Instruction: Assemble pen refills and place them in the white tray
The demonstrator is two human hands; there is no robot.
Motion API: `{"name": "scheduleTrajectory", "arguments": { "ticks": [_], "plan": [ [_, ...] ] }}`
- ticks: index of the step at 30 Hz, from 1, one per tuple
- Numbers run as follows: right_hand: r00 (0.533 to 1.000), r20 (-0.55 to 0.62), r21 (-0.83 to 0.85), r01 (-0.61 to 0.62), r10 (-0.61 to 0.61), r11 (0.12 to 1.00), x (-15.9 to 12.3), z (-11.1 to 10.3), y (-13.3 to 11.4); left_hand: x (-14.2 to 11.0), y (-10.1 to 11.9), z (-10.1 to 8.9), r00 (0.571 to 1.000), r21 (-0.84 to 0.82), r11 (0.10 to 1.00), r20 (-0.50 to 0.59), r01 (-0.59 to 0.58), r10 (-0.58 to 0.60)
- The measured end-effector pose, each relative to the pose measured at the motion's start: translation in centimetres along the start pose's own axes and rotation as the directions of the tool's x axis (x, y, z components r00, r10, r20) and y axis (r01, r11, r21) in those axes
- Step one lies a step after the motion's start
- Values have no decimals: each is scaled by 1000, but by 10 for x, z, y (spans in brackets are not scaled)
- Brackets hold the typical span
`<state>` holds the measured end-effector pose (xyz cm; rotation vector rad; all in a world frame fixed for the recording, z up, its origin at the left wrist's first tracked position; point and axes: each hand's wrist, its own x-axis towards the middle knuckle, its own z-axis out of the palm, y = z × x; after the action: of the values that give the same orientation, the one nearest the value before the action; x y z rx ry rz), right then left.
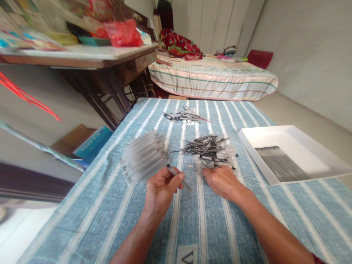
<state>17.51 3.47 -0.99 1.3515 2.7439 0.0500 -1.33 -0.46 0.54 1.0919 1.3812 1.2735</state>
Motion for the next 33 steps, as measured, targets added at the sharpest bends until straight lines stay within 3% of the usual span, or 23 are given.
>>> {"name": "scheduleTrajectory", "arguments": {
  "ticks": [4, 7, 18, 33],
  "plan": [
    [998, -52, 94, 52, -47, 994, -7, 1, -5, 1, 1, -3, 990, -143, 985, -118, -98, 82],
    [994, -90, 152, 74, -60, 986, -11, 0, -10, 1, 2, -4, 986, -217, 970, -149, -111, 80],
    [990, -120, 219, 104, -79, 970, -10, -2, -18, 0, 5, -1, 993, -231, 972, -121, -44, 16],
    [982, -172, 294, 125, -77, 948, -12, -1, -19, 2, 8, -6, 990, -245, 966, -130, -83, 52]
  ]
}}
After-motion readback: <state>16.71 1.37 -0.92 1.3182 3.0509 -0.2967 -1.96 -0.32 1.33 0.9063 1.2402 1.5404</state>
